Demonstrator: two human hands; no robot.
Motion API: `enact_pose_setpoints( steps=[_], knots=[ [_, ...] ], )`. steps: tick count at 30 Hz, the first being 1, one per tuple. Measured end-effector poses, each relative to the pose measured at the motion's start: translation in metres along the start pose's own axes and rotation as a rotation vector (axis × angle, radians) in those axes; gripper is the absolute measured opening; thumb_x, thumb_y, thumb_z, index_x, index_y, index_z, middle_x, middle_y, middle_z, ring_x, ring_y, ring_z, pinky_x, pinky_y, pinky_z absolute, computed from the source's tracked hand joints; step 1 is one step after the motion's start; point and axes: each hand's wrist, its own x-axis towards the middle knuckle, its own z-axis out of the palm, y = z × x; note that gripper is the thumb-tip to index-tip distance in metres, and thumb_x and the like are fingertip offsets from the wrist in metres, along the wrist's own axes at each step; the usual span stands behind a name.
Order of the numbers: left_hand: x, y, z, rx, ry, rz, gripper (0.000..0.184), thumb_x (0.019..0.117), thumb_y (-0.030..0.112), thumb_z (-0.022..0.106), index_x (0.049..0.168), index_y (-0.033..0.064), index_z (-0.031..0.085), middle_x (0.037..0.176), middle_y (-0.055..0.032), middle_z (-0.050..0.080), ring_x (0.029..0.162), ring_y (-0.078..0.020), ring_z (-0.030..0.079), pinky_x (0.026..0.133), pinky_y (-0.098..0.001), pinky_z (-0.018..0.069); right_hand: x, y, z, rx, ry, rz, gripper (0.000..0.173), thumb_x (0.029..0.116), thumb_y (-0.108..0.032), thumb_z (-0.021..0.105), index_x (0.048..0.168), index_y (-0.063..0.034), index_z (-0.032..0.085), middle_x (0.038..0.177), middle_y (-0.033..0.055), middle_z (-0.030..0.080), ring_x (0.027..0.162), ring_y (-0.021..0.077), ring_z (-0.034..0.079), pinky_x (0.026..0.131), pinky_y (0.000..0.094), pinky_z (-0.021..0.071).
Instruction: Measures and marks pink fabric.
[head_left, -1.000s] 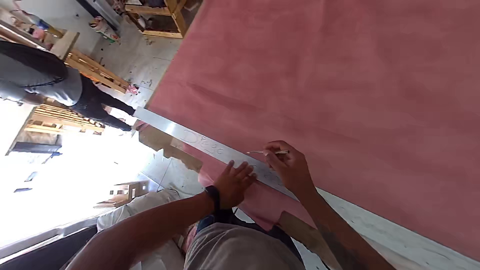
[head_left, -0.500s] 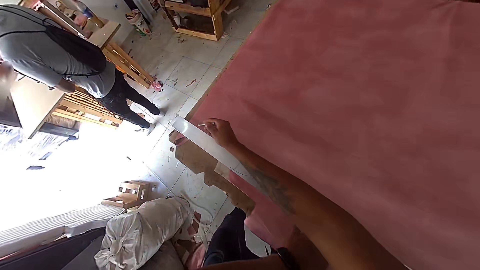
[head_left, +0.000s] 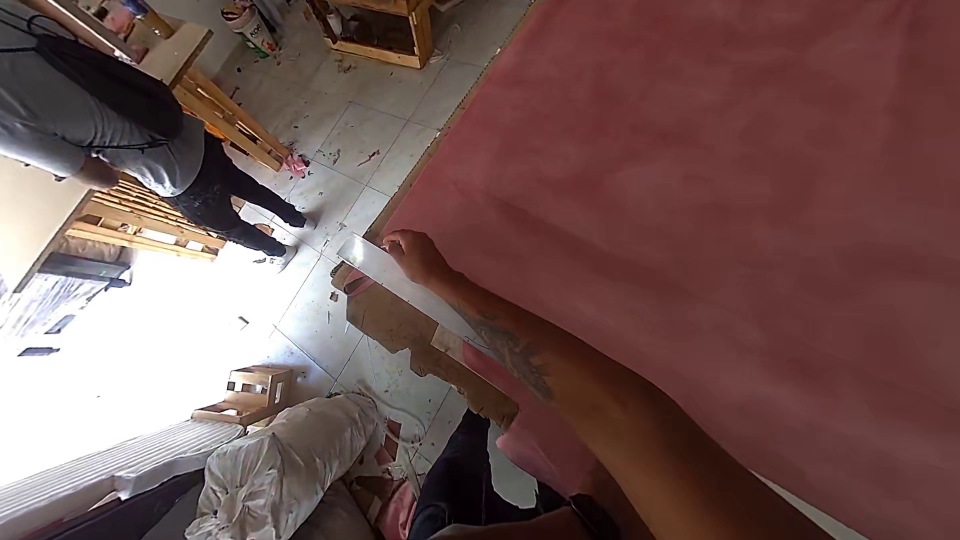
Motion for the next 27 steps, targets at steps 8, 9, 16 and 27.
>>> enact_pose_setpoints(
  steps=[8, 9, 16, 27],
  knots=[
    [0.087, -0.068, 0.109, 0.632, 0.003, 0.230, 0.054, 0.0947, 0.004, 0.060, 0.148, 0.0123, 0.054, 0.156, -0.0085, 0.050, 0.150, -0.0308, 0.037, 0.122, -0.0669, 0.0205, -0.141, 0.026, -0.101, -0.130, -0.127, 0.008, 0.032, 0.1078, -0.025, 0.044, 0.111, -0.0109, 0.073, 0.098, 0.0070, 0.072, 0.095, 0.0211, 0.070, 0.085, 0.0457, 0.0573],
    [0.090, -0.068, 0.110, 0.679, 0.000, 0.247, 0.062, 0.0909, 0.003, 0.065, 0.151, 0.0142, 0.051, 0.159, -0.0076, 0.047, 0.152, -0.0315, 0.034, 0.122, -0.0691, 0.0161, -0.170, 0.031, -0.119, -0.135, -0.138, 0.028, 0.032, 0.1078, -0.025, 0.044, 0.110, -0.0113, 0.073, 0.096, 0.0066, 0.071, 0.093, 0.0207, 0.069, 0.083, 0.0456, 0.0570],
    [0.101, -0.069, 0.119, 0.874, 0.026, 0.264, 0.096, 0.0754, 0.011, 0.079, 0.161, 0.0233, 0.036, 0.169, -0.0078, 0.028, 0.158, -0.0298, 0.019, 0.123, -0.0684, 0.0163, -0.401, 0.072, -0.248, -0.116, -0.117, 0.226, 0.030, 0.1072, -0.027, 0.047, 0.112, -0.0124, 0.073, 0.093, 0.0057, 0.072, 0.087, 0.0198, 0.069, 0.080, 0.0456, 0.0575],
    [0.120, -0.088, 0.114, 1.022, 0.013, 0.381, 0.106, 0.0638, 0.028, 0.084, 0.159, 0.0301, 0.038, 0.168, -0.0039, 0.029, 0.156, -0.0336, 0.022, 0.118, -0.0651, 0.0304, -0.780, 0.136, -0.452, -0.016, 0.119, 0.737, 0.026, 0.1053, -0.026, 0.054, 0.106, -0.0078, 0.073, 0.076, 0.0073, 0.066, 0.065, 0.0201, 0.064, 0.064, 0.0441, 0.0565]
  ],
)
